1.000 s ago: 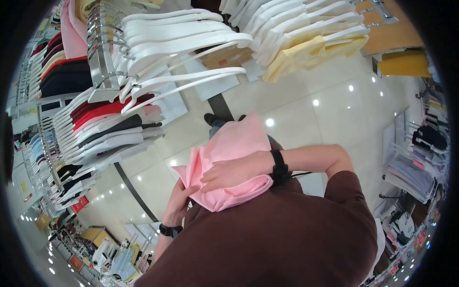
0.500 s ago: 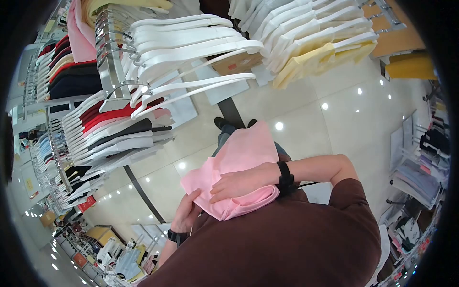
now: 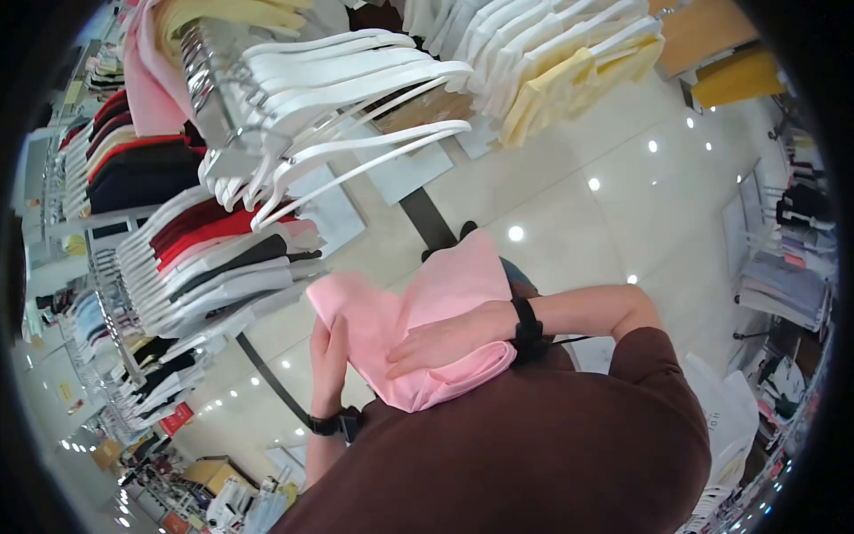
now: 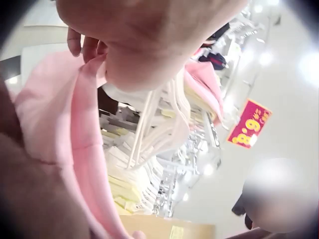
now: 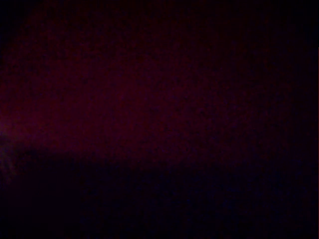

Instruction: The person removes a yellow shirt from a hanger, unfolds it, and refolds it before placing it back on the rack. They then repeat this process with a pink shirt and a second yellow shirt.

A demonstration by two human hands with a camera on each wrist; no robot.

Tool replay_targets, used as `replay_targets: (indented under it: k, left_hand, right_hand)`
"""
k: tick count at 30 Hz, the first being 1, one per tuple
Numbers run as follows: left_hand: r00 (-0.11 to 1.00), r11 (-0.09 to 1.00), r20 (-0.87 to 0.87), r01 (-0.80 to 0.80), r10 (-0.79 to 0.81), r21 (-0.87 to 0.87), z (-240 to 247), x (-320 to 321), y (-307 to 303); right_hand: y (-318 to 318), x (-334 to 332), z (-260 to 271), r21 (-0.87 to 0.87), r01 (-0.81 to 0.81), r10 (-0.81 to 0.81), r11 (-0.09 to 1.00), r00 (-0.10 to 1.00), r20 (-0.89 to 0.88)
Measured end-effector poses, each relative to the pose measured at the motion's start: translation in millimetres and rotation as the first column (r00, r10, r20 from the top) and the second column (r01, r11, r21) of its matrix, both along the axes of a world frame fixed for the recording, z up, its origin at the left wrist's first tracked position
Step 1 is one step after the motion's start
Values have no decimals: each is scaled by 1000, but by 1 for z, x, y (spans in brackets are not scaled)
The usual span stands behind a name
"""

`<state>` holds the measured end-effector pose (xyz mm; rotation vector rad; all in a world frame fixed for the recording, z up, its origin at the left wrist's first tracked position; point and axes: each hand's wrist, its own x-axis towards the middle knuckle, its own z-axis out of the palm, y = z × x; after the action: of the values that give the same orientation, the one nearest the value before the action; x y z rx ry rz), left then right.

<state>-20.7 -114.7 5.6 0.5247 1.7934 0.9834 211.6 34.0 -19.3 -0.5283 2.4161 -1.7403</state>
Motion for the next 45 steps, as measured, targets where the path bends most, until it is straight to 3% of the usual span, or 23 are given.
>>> replay_targets:
  k: [2, 3, 4, 6, 8, 9, 10, 11, 14, 16, 18, 19, 21, 22, 27, 29, 34, 36, 39, 40, 42, 43, 45]
  left_hand:
    - [918, 902, 55, 397, -394, -168, 18, -1, 19]
    - [836, 835, 100, 546, -539, -65, 3, -2, 13]
    - [848, 848, 100, 527, -521, -48, 2, 1, 14]
    - [548, 482, -190, 822, -814, 304, 2, 16, 18]
    - [567, 509, -95, 791, -818, 338, 10, 14, 15]
    - [421, 389, -110, 891, -900, 233, 16, 6, 15]
    - [268, 255, -104, 959, -958, 122, 22, -1, 12]
    - [241, 215, -140, 960, -960, 180, 27, -5, 5]
    - [319, 278, -134, 926, -938, 256, 33, -12, -15]
    - [263, 241, -87, 949, -961, 205, 33, -19, -11]
    - [301, 120, -464, 917, -833, 379, -7, -20, -20]
    - [311, 123, -477, 915, -822, 385, -15, -16, -21]
    - [270, 84, -228, 797, -935, 599, -24, -8, -19]
    - [284, 91, -240, 798, -928, 596, -24, -10, -25]
    - [304, 124, -260, 835, -917, 537, -15, -16, -44]
    - [321, 162, -176, 793, -931, 587, -7, -16, -44]
    - [407, 241, -122, 728, -905, 642, -7, -19, -69]
    - [339, 258, -44, 788, -940, 558, -1, -22, -72]
    - [408, 278, -129, 789, -904, 548, -6, -23, -77]
    - [463, 303, -153, 761, -873, 574, -8, -23, -81]
    - [488, 347, -98, 735, -867, 582, -4, -27, -80]
    - [496, 374, -55, 719, -867, 586, -3, -27, -78]
    - [473, 376, -7, 709, -881, 596, -7, -28, -73]
  right_hand:
    - [-4, -8, 12, 16, -18, 18, 1000, 999, -39]
    - [-1, -13, 34, -99, -74, 82, 992, 993, 80]
    - [-1, -19, 48, -217, -109, 152, 970, 970, 190]
    - [-7, -7, 48, -313, -50, 128, 948, 963, 237]
    - [1, 8, 62, -369, -1, 143, 929, 923, 358]
    - [-1, 31, 57, -269, 79, 5, 960, 954, 299]
    - [1, 50, 54, -338, 119, 37, 934, 906, 422]
    - [2, 69, 53, -349, 152, 16, 925, 901, 435]
    - [-12, 105, 63, -337, 298, -98, 893, 860, 500]
    - [-25, 102, 70, -271, 320, -132, 908, 832, 540]
    - [-41, 99, 65, 53, 477, -401, 877, 667, 629]
    - [-52, 95, 61, 264, 521, -583, 812, 693, 424]
    - [-56, 82, 55, 358, 499, -613, 790, 659, 435]
    - [-56, 74, 53, 429, 485, -646, 762, 617, 449]
    - [-46, 36, 44, 314, 680, -742, 662, 537, 402]
    - [-34, 4, 31, 247, 786, -823, 567, 556, 117]
    - [-42, -75, 28, 173, 656, -676, 734, 730, 98]
    - [-50, -81, 23, 190, 561, -583, 806, 807, 90]
    - [-36, -56, 24, 400, 638, -744, 658, 633, 214]
    - [-28, -48, 31, 402, 622, -731, 672, 644, 226]
    - [-18, -37, 50, 411, 427, -583, 805, 445, 680]
    - [-21, -34, 54, 409, 420, -577, 810, 441, 688]
    - [-29, -27, 59, 44, 521, -386, 852, 570, 726]
